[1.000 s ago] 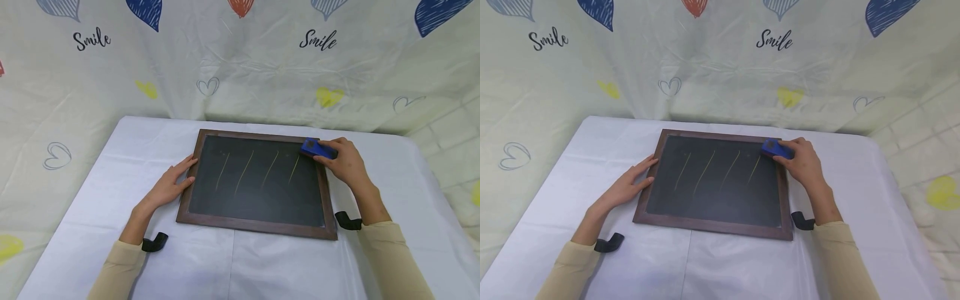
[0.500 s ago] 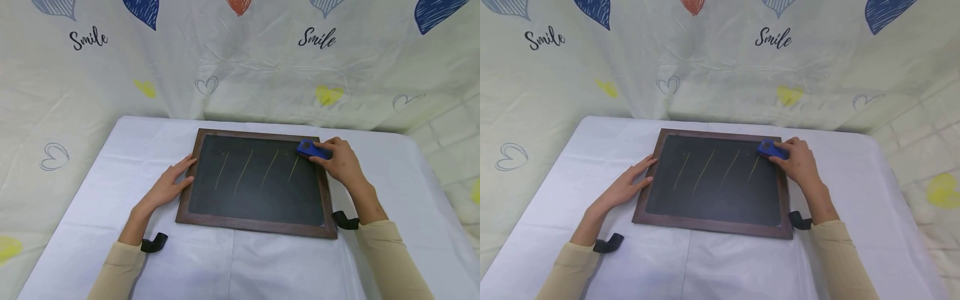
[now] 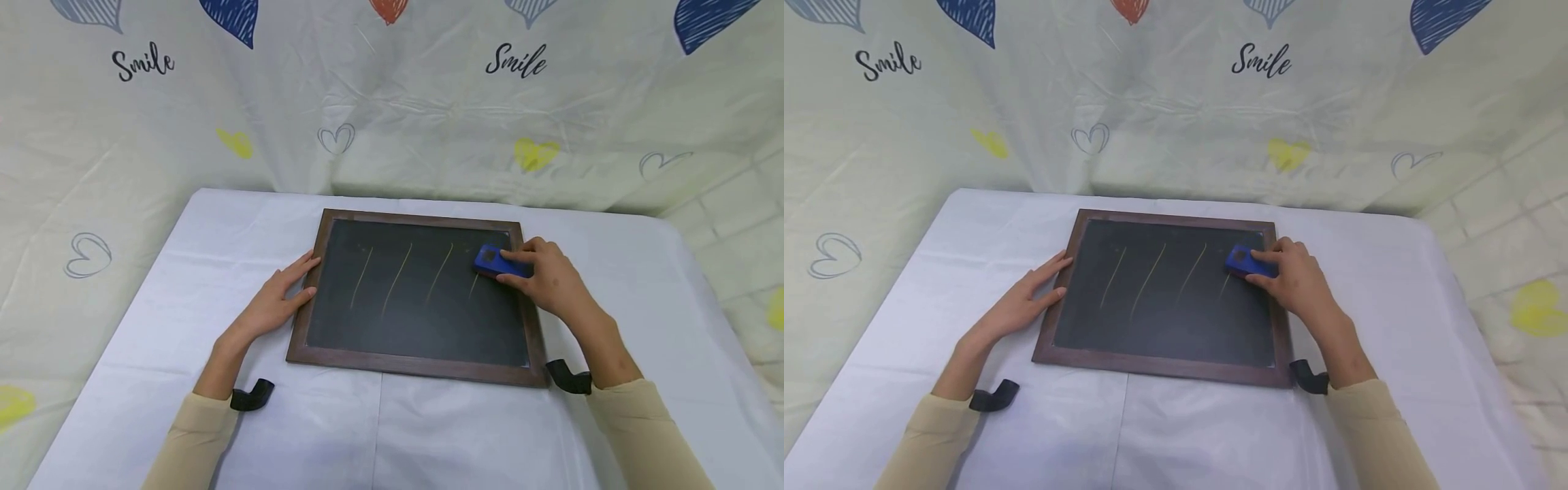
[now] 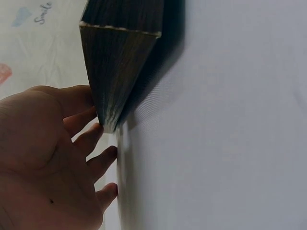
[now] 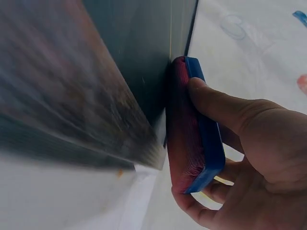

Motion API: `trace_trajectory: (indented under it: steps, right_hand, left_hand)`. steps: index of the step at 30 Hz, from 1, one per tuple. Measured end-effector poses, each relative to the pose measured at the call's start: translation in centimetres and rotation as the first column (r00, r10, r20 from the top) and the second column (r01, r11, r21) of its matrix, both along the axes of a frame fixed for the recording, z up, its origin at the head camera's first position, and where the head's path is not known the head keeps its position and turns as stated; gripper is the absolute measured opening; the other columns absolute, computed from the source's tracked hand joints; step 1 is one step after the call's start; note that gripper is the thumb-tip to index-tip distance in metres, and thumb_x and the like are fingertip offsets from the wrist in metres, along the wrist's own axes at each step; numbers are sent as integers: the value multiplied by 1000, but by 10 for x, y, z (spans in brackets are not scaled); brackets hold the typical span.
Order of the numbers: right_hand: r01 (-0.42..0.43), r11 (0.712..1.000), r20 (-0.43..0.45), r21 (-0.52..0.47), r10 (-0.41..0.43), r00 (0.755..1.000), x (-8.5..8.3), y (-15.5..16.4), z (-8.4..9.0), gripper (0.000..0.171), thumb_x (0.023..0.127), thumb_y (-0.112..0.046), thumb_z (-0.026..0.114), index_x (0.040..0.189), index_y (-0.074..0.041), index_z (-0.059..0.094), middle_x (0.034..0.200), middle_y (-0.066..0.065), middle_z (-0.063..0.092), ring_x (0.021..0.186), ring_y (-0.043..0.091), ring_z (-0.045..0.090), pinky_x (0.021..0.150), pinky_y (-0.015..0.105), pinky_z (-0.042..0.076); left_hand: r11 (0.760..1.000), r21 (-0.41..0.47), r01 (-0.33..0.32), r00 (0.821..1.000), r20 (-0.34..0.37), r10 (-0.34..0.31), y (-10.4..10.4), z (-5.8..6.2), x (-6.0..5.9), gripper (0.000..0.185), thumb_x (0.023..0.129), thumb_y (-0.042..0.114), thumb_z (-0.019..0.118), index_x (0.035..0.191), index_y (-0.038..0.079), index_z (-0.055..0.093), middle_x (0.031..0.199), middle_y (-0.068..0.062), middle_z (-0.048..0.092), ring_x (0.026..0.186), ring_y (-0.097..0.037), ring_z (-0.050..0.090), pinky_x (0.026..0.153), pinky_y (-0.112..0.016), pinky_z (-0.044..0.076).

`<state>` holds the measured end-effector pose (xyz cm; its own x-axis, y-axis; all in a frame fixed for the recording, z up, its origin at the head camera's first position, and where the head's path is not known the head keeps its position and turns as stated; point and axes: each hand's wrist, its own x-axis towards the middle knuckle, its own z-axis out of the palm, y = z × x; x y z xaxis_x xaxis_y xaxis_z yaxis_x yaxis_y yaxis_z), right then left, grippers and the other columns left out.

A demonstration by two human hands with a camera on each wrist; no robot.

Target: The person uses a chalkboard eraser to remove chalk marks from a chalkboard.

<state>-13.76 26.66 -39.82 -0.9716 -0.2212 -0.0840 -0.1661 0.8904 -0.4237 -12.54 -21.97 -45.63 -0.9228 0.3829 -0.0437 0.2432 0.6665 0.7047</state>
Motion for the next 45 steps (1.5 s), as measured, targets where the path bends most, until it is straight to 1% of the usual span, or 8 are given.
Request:
trace_trajectory:
  steps: [2,8,12,20,23,26,31,45]
  right_hand:
    - [-11,1000,2,0,11,1000,8,-3,0,57,96,-31,77,145,-6,61,133,26,52,121,48,49,91,61,48]
    - [-42,999,-13,-12,41,999,36,-13,-2,55,93,-25,80,142,-8,63,133,21,55,125,45,50,97,63,47]
    - [-69,998,-41,-6,68,997,52,-18,-3,55,91,-24,82,141,-8,65,130,17,57,123,43,52,94,61,50]
    - [-135,991,-106,-15,133,985,80,-29,-5,54,86,-23,86,136,-12,70,126,13,61,119,38,57,93,58,53]
    - [-154,988,-130,-12,151,980,87,-32,-5,53,85,-23,87,134,-12,72,125,12,63,116,37,59,91,57,54]
    - [-168,986,-148,-7,165,975,92,-33,-5,52,84,-24,88,133,-12,73,124,12,64,114,36,60,90,56,55]
    - [-178,984,-157,1,176,972,94,-34,-6,53,84,-25,88,133,-13,73,124,11,64,115,36,62,91,57,55]
    - [-200,980,-199,-4,195,960,90,-31,-9,53,82,-22,90,131,-12,74,121,11,65,111,35,63,86,54,57]
  left_hand:
    - [1000,-2,-1,1000,1,1,0,0,0,63,107,22,60,163,11,35,175,-15,22,161,-42,22,129,-71,6]
    - [1000,-6,0,1000,5,0,0,1,0,63,107,22,60,163,11,35,175,-15,21,161,-43,21,128,-72,6]
    - [1000,-6,-2,1000,8,2,1,1,0,63,107,23,60,164,11,35,175,-15,21,161,-43,21,129,-71,5]
    - [1000,-8,-10,1000,10,10,0,0,-1,63,107,22,59,164,12,34,175,-13,20,162,-41,20,129,-70,4]
    - [1000,-10,-12,1000,11,12,0,0,-1,63,107,22,59,164,12,33,176,-13,20,162,-41,20,130,-70,3]
    - [1000,-11,-11,1000,11,11,1,0,-1,63,107,23,59,164,12,34,175,-13,20,162,-41,20,129,-70,4]
    - [1000,-14,-12,1000,10,12,1,0,-1,64,107,23,60,164,12,34,175,-13,20,162,-41,21,130,-70,4]
    - [1000,2,-2,1000,11,2,1,1,-1,63,107,21,59,164,11,33,175,-14,19,162,-41,20,130,-68,3]
